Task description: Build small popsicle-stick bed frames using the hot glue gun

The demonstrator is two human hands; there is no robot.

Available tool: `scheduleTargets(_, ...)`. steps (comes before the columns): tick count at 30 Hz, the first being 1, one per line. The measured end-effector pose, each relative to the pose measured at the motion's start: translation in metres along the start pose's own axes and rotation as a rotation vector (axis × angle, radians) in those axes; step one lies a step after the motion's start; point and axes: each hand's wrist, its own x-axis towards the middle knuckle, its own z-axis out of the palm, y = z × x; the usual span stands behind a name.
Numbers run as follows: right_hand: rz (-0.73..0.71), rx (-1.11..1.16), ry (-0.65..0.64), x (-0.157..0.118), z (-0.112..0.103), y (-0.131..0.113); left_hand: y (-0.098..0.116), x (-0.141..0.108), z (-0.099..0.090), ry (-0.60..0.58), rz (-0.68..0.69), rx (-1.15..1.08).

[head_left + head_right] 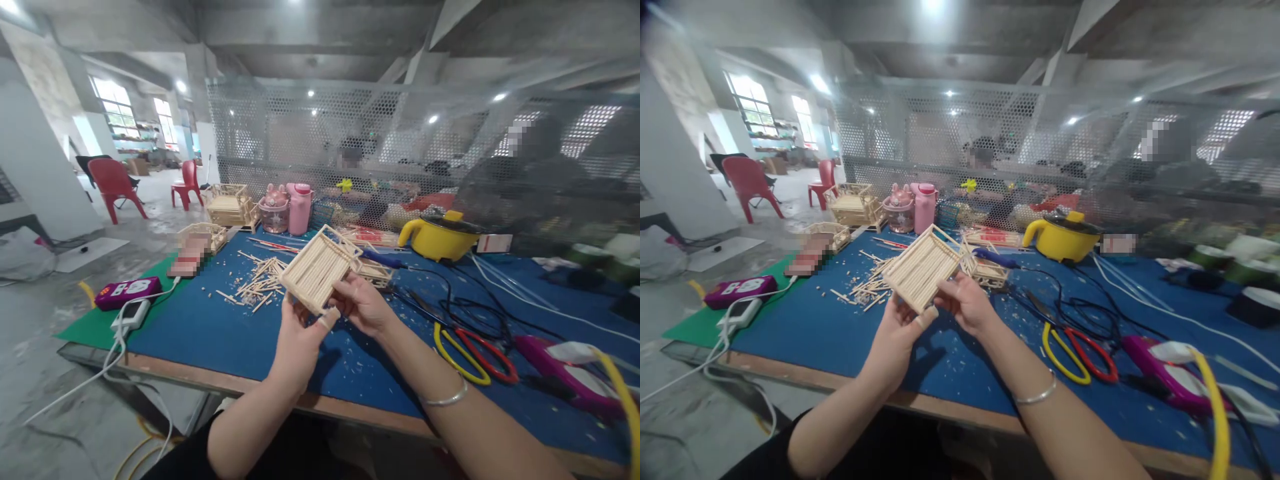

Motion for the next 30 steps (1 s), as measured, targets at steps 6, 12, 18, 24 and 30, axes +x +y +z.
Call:
scheduleTargets(6,0.058,-0.047,-0.201,-0.012,0.011,0.003,0.001,0.011,-0.011,0.252,0.044,-0.041)
scheduleTargets(12,0.341,-0.430,-0.536,-0.018,-0.011,-0.023,0.024,0.026,-0.051,0.350,-0.072,-0.006)
scheduleTargets(18,0.146,-0.578,-0.230,-0.008,-0.038,-0.036,0.053,0.050,-0.085,-0.037,-0.318,0.186)
scheduleTargets(24,0.276,-0.564,-0.591,-0.013,-0.041,-0.039,0.050,0.086,-0.080,-0.394,-0.561,0.361)
scheduleTargets(30,0.394,-0.619,-0.536,-0.006,-0.048,-0.029,0.028,0.125,-0.055,-0.409,-0.494,0.448)
